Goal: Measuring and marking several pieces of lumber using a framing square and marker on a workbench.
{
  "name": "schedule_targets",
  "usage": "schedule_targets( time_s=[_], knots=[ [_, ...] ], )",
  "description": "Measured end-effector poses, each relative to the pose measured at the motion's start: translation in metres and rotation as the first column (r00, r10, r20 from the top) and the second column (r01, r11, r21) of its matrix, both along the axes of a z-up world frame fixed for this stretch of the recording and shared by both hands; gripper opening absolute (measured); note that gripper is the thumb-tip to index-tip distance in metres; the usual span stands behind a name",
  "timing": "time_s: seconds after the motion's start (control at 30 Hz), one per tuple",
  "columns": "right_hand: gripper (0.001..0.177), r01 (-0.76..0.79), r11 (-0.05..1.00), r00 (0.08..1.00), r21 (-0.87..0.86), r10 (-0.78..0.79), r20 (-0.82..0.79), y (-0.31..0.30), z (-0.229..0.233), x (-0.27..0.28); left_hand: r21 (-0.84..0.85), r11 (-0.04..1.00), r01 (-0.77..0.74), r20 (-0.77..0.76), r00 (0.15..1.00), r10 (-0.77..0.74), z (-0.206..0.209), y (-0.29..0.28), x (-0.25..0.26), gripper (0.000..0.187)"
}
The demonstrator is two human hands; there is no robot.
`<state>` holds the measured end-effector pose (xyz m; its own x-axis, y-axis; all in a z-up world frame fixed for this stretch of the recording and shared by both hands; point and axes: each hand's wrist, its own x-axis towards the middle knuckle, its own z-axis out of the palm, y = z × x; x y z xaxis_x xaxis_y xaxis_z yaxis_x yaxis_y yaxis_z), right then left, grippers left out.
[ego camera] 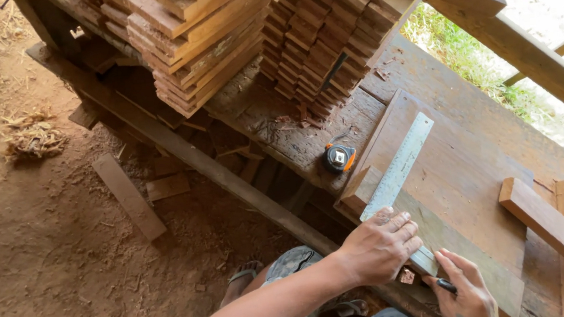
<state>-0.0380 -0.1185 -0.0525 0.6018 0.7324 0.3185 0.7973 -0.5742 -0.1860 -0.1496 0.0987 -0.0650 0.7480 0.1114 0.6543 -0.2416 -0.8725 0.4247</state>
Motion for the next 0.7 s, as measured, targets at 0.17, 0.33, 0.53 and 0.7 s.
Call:
schedule_targets(
  time_s=[0.17, 0.33, 0.53, 0.7],
  knots=[
    [0.043, -0.042, 0.999, 0.996, 0.017, 0.044, -0.081, -0.002, 0.022, 0.025, 0.034, 0.999, 0.035, -0.131, 0.991, -0.031, -0.009, -0.002, 0.009, 0.035],
    [0.079, 0.023, 0.851, 0.852, 0.524, 0.257, -0.455, 0.032, 0.081, 0.04, 0.011, 0.999, 0.047, -0.165, 0.985, -0.044, -0.013, -0.003, 0.011, 0.034],
    [0.01, 0.269, 0.837, 0.316, 0.476, 0.39, -0.865, 0.127, 0.073, 0.031, 0.037, 0.999, -0.008, -0.117, 0.993, 0.012, -0.019, -0.008, 0.016, 0.03],
    [0.016, 0.017, 0.906, 0.559, 0.422, 0.341, -0.756, 0.158, 0.029, 0.03, 0.104, 0.989, -0.102, -0.034, 0.994, 0.106, -0.046, -0.019, 0.033, 0.029]
  ],
)
